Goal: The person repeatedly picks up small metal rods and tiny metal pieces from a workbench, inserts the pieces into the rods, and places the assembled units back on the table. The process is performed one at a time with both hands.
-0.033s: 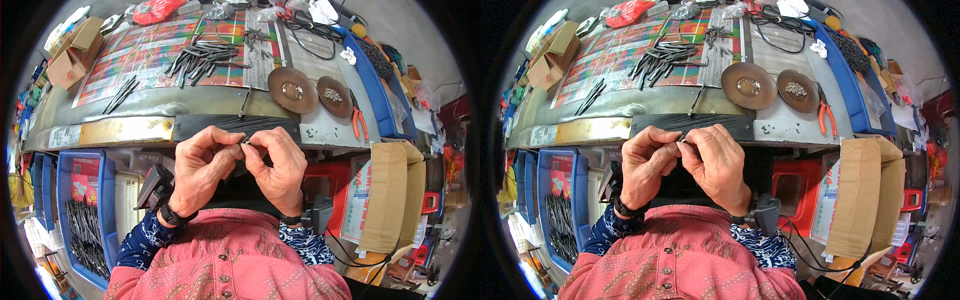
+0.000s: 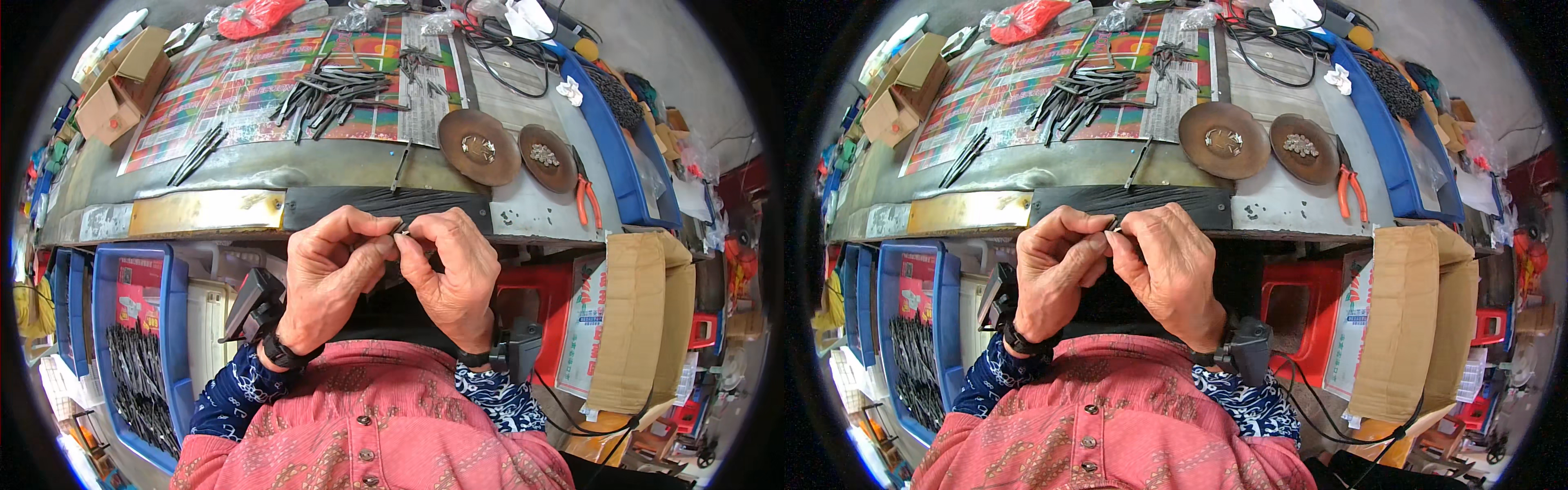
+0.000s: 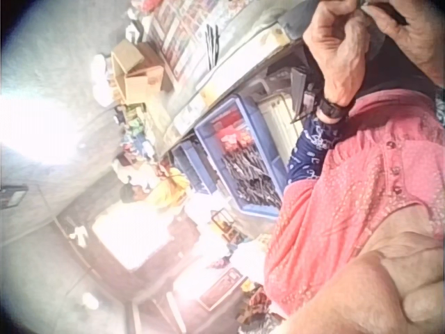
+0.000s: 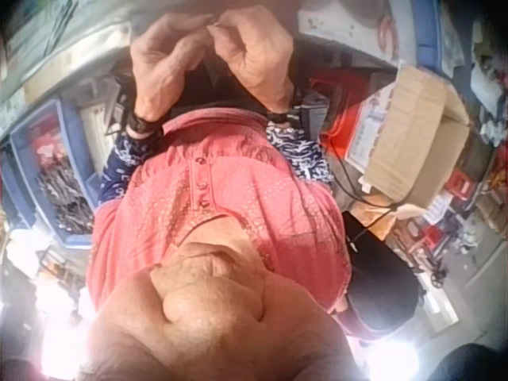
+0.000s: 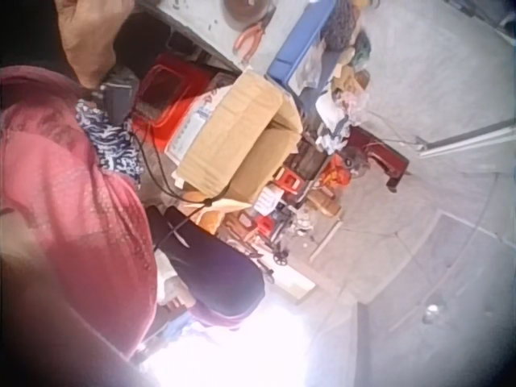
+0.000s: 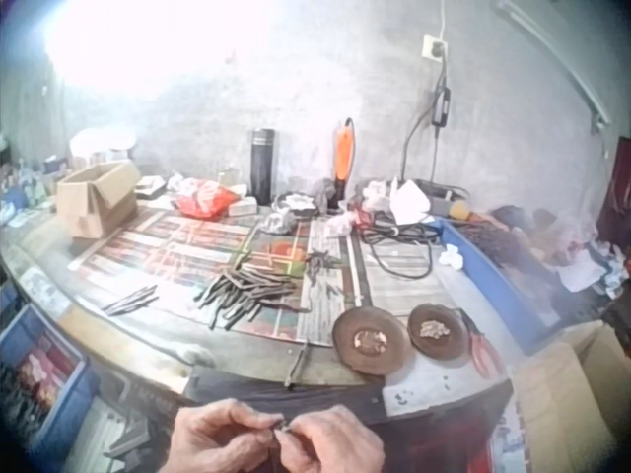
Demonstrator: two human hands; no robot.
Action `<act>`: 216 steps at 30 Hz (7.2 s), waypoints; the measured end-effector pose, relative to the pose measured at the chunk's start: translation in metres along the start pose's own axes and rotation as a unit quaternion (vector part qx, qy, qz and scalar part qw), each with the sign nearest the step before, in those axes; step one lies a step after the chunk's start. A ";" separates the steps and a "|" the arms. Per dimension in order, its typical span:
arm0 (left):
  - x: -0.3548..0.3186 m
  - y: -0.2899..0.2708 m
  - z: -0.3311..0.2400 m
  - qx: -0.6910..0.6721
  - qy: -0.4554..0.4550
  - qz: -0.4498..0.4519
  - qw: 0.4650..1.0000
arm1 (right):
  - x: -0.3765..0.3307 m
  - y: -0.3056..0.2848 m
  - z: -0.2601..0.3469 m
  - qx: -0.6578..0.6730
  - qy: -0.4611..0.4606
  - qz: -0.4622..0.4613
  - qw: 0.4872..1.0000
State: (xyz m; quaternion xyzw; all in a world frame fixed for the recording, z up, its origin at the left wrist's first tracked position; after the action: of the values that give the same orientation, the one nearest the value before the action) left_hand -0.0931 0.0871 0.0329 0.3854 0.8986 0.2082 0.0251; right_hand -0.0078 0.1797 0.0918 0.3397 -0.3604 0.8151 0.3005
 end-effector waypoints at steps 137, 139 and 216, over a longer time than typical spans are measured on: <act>-0.014 -0.001 -0.022 0.152 0.114 -0.025 0.981 | -0.001 0.016 -0.031 0.363 0.296 0.002 0.883; -0.013 -0.002 -0.018 0.127 0.099 -0.024 0.987 | -0.003 0.016 -0.032 0.369 0.298 -0.004 0.880; 0.025 -0.019 -0.004 0.114 0.201 -0.038 0.972 | 0.047 -0.030 0.013 -0.080 0.058 0.110 0.989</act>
State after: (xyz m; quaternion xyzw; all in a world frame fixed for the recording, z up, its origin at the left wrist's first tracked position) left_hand -0.1245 0.0910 0.0321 0.3017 0.9170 0.1760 -0.1925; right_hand -0.0093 0.1976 0.1462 0.2254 -0.4415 0.8300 0.2557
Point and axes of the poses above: each hand's wrist, its own x-axis towards the middle knuckle, its own y-axis out of the palm, z = x × y, the point moved 9 cm from there along x, towards the middle knuckle, and after that the axes turned 1 degree about x, right-handed, at the moved point
